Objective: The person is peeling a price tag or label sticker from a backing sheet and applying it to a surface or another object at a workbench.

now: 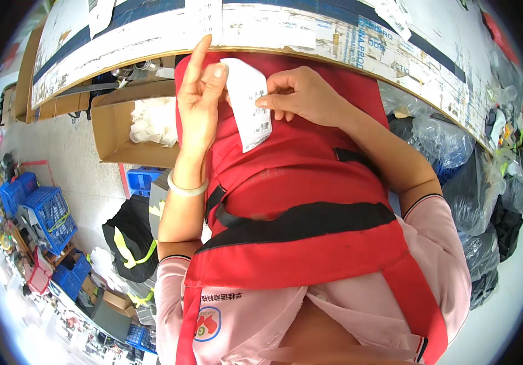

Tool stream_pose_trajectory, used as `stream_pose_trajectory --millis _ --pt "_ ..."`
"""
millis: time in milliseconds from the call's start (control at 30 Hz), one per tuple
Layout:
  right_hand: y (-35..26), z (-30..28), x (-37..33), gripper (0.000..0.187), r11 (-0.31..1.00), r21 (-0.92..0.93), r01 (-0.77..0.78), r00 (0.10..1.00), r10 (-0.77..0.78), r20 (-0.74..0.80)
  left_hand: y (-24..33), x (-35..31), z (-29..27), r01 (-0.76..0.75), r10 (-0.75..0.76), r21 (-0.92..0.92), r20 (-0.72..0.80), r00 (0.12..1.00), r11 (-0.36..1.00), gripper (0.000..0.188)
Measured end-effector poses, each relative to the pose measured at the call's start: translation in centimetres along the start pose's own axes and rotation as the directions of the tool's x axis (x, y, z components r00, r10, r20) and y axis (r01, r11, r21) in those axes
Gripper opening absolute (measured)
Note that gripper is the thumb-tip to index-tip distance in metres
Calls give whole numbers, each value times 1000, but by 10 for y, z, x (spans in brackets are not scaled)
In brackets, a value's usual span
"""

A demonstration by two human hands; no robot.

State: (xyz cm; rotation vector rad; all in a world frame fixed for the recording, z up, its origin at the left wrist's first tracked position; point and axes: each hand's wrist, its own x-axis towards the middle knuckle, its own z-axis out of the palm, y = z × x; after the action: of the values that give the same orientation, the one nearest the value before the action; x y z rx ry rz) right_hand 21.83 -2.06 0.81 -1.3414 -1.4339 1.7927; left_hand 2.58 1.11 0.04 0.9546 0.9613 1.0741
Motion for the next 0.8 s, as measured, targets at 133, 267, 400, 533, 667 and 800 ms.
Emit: stream_pose_trajectory --millis 133,267,400,533,667,800 --pt "-6 3 -3 19 999 9 35 999 -34 -26 13 -2 -6 31 -59 110 262 963 993 31" --pt "-6 6 -1 16 994 61 92 976 -78 -203 13 2 -16 159 -250 249 392 886 955 28" --pt "-4 7 -1 12 977 113 183 947 -145 -286 13 3 -14 186 -313 330 390 866 925 24" --pt "-1 -5 -1 8 905 -299 304 883 -385 -269 7 2 -8 211 -338 331 392 856 920 22" --pt "-5 -15 -3 7 889 -314 332 867 -419 -270 -4 8 -15 210 -337 313 434 836 926 23" --pt "-3 -43 1 12 964 -144 223 868 -263 -421 -13 8 -11 228 -280 187 333 900 956 40"
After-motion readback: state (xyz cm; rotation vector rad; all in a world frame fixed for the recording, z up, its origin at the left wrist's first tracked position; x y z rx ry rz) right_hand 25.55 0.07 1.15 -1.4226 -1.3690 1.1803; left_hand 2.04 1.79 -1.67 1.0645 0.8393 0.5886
